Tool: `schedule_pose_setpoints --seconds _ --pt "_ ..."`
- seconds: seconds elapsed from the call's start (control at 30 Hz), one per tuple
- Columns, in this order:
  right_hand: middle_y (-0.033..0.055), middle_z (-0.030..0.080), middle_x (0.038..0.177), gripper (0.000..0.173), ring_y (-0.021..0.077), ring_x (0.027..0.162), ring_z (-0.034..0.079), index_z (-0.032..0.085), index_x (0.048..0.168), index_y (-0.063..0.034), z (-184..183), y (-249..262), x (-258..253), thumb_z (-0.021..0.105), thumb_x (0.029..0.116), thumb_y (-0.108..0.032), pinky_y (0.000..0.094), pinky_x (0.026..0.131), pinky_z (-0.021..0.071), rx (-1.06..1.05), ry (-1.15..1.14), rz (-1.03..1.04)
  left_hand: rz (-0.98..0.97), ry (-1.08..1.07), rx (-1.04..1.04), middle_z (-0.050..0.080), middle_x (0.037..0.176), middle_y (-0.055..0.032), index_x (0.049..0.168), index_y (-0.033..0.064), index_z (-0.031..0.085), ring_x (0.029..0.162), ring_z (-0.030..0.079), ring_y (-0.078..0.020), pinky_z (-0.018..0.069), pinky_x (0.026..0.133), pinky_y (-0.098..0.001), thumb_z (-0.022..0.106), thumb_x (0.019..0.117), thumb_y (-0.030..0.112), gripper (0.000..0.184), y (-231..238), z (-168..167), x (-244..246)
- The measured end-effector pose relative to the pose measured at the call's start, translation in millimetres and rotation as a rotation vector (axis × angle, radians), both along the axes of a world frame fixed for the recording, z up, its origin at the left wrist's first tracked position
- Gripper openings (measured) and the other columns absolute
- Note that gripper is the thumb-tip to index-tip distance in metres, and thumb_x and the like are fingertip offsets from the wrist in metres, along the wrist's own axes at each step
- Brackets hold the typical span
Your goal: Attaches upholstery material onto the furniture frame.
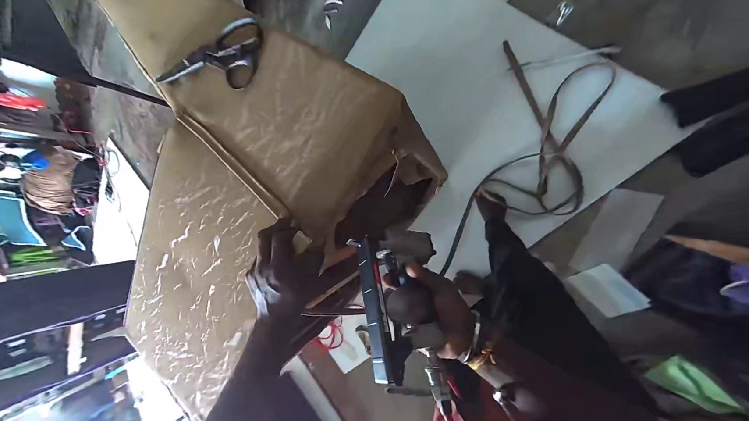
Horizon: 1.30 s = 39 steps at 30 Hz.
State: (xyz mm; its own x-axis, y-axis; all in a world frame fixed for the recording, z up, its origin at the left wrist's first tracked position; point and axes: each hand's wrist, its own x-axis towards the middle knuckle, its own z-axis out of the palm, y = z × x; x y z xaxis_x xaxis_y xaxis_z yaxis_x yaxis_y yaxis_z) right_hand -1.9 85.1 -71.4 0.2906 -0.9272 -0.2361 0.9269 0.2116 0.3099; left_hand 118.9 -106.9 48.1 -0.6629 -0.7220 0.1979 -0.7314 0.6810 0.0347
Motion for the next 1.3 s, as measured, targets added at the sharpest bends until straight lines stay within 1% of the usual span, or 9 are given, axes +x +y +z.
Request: schedule_pose_setpoints --seconds 0.13,0.33,0.53,0.83,0.9,0.97,1.1,1.2,1.3 --pt "-0.0037 0.060 0.071 0.045 0.0050 0.055 0.060 0.069 0.111 -0.0132 5.0 -23.1 14.4 0.053 0.1008 -0.054 0.0215 0.057 0.0578 -0.054 -0.128 -0.007 -0.029 0.000 -0.076 0.066 0.130 -0.0158 0.124 0.0073 0.068 0.100 0.071 -0.0285 0.0581 0.074 -0.0483 0.083 0.0810 0.034 0.053 0.0 -4.6 2.5" --pt "-0.0034 0.061 0.069 0.042 0.0058 0.056 0.063 0.069 0.108 -0.0120 14.7 -29.0 14.9 0.053 0.1024 -0.051 0.0216 0.059 0.0591 -0.066 -0.216 -0.004 -0.098 0.033 -0.131 0.068 0.125 -0.0175 0.112 0.0045 0.067 0.104 0.071 -0.0263 0.0587 0.080 -0.0419 0.084 0.0800 0.032 0.046 -3.4 -8.3 4.5" --pt "-0.0038 0.058 0.066 0.040 0.0056 0.053 0.061 0.066 0.105 -0.0100 27.8 -29.9 11.3 0.046 0.1056 -0.044 0.0220 0.057 0.0593 0.050 -0.177 0.054 -0.059 -0.011 -0.124 0.068 0.128 -0.0157 0.108 0.0058 0.065 0.102 0.072 -0.0247 0.0585 0.074 -0.0409 0.083 0.0800 0.032 0.042 -0.5 -4.1 2.4" --pt "-0.0037 0.060 0.071 0.021 0.0061 0.059 0.065 0.065 0.102 -0.0138 3.2 -41.8 9.3 0.068 0.0975 -0.034 0.0228 0.061 0.0617 -0.146 -0.296 0.119 -0.074 0.018 -0.145 0.069 0.123 -0.0150 0.107 0.0067 0.066 0.101 0.071 -0.0214 0.0577 0.077 -0.0359 0.083 0.0801 0.032 0.041 -2.1 -8.1 2.5" --pt "-0.0056 0.060 0.071 0.022 0.0047 0.059 0.063 0.067 0.105 -0.0156 2.3 -39.1 11.7 0.067 0.0982 -0.036 0.0225 0.063 0.0606 -0.153 -0.246 0.098 -0.076 0.020 -0.064 0.066 0.127 -0.0166 0.110 0.0038 0.064 0.108 0.069 -0.0208 0.0581 0.086 -0.0352 0.083 0.0815 0.031 0.044 -0.8 -4.9 4.8" --pt "-0.0055 0.060 0.069 0.025 0.0047 0.058 0.063 0.068 0.107 -0.0151 6.8 -36.0 15.0 0.066 0.0983 -0.039 0.0229 0.063 0.0605 -0.128 -0.247 0.073 -0.101 0.055 0.069 0.063 0.132 -0.0175 0.115 0.0015 0.062 0.119 0.065 -0.0206 0.0561 0.096 -0.0361 0.077 0.0846 0.032 0.046 -2.3 0.3 11.2" --pt "-0.0036 0.059 0.067 0.025 0.0053 0.053 0.060 0.067 0.104 -0.0117 24.1 -34.8 16.9 0.055 0.1026 -0.034 0.0217 0.057 0.0593 -0.019 -0.271 0.081 -0.179 0.133 0.254 0.058 0.136 -0.0179 0.122 -0.0011 0.057 0.127 0.058 -0.0206 0.0509 0.103 -0.0381 0.045 0.0993 0.055 0.062 -10.1 5.4 19.2" --pt "-0.0033 0.058 0.066 0.029 0.0056 0.052 0.060 0.063 0.104 -0.0111 28.5 -39.2 16.9 0.043 0.1073 -0.032 0.0216 0.056 0.0598 -0.007 -0.258 0.125 -0.188 0.227 0.277 0.059 0.134 -0.0170 0.119 -0.0024 0.060 0.129 0.057 -0.0220 0.0496 0.107 -0.0390 0.038 0.1013 0.060 0.069 -11.5 1.7 21.4" --pt "-0.0039 0.059 0.068 0.024 0.0036 0.052 0.060 0.064 0.101 -0.0109 19.8 -46.5 21.0 0.050 0.1051 -0.031 0.0185 0.055 0.0586 -0.084 -0.297 0.115 -0.195 0.306 0.314 0.060 0.133 -0.0142 0.127 -0.0025 0.059 0.129 0.056 -0.0208 0.0482 0.109 -0.0390 0.035 0.1014 0.065 0.077 -14.5 -0.7 21.5"
